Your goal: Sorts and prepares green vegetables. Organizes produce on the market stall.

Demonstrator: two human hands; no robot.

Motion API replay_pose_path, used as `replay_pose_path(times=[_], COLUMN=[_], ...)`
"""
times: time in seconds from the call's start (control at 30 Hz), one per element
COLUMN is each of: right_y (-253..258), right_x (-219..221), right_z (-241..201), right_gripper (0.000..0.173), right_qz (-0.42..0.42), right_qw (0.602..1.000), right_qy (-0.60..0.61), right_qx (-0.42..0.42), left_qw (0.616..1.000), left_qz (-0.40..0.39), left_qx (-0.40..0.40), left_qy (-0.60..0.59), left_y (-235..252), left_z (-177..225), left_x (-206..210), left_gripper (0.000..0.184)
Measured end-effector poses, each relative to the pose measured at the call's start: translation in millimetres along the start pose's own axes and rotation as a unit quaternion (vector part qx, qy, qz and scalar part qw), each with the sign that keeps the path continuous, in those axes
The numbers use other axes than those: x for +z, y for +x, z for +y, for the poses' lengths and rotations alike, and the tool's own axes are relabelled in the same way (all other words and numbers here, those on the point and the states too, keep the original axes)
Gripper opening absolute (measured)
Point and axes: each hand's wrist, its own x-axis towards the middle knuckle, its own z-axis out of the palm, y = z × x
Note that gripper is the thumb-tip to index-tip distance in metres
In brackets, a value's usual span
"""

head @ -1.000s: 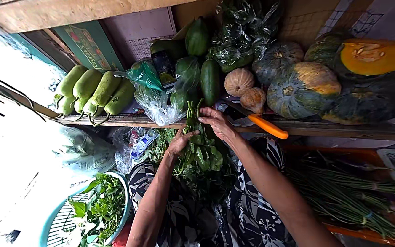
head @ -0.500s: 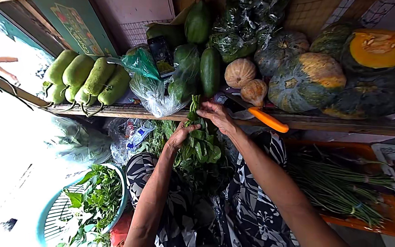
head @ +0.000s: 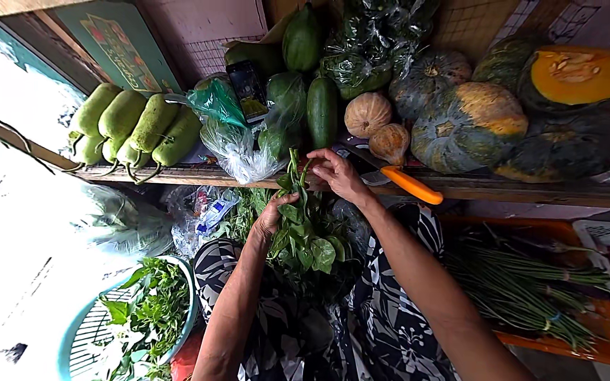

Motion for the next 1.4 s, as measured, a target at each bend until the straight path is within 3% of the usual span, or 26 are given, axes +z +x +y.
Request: replay_pose_path(times=[0.07, 0.13, 0.27, 0.37, 0.53, 0.8, 1.03, 1.2, 1.3, 1.4], right_y=[0.6, 0.1, -2.9, -10.0, -10.9, -8.8, -4.5, -5.5, -5.4, -3.5], right_x=[-5.3, -8.3, -1.3, 7.1, 9.8, 2.8, -44.4, -49.7, -34.1, -16.7], right_z=[4.8, 5.0, -9.7, -11.8, -10.3, -12.4, -10.2, -7.8, -9.6, -8.4], right_gripper=[0.025, 0.023, 0.032, 0.022, 0.009, 0.026, 0.031, 0.020, 0.014, 0.011], right_qz=[0.015, 0.012, 0.028, 0.038, 0.006, -0.018, 0.034, 0.025, -0.017, -0.035], right_qw=[0.994, 0.996, 0.971, 0.952, 0.967, 0.978, 0.978, 0.972, 0.965, 0.954], right_qy=[-0.076, -0.037, 0.221, 0.229, 0.199, 0.154, 0.147, 0.159, 0.182, 0.216], right_qx=[-0.074, -0.079, 0.087, 0.200, 0.158, 0.137, 0.143, 0.169, 0.187, 0.204], left_qw=[1.000, 0.999, 1.000, 0.999, 0.997, 0.996, 0.993, 0.986, 0.981, 0.981], left_qz=[-0.009, -0.010, 0.000, 0.007, 0.018, 0.038, 0.085, -0.001, -0.066, -0.080], left_qx=[-0.007, -0.016, -0.012, -0.010, -0.020, -0.021, 0.069, 0.083, 0.066, 0.029], left_qy=[-0.020, -0.026, 0.007, 0.040, 0.066, 0.083, 0.052, 0.143, 0.170, 0.176], left_y=[-2.5, -3.4, -3.8, -1.8, 0.0, 3.1, 0.2, -2.2, 1.3, 2.2], left_z=[-1.3, -2.2, 1.7, 2.0, 3.7, 1.7, 23.0, 22.1, 10.6, 2.5], left_x=[-0.4, 0.7, 6.8, 10.6, 13.4, 8.7, -16.8, -24.3, -13.9, 1.1], left_gripper=[0.022, 0.022, 0.020, 0.021, 0.021, 0.017, 0.023, 0.032, 0.041, 0.040])
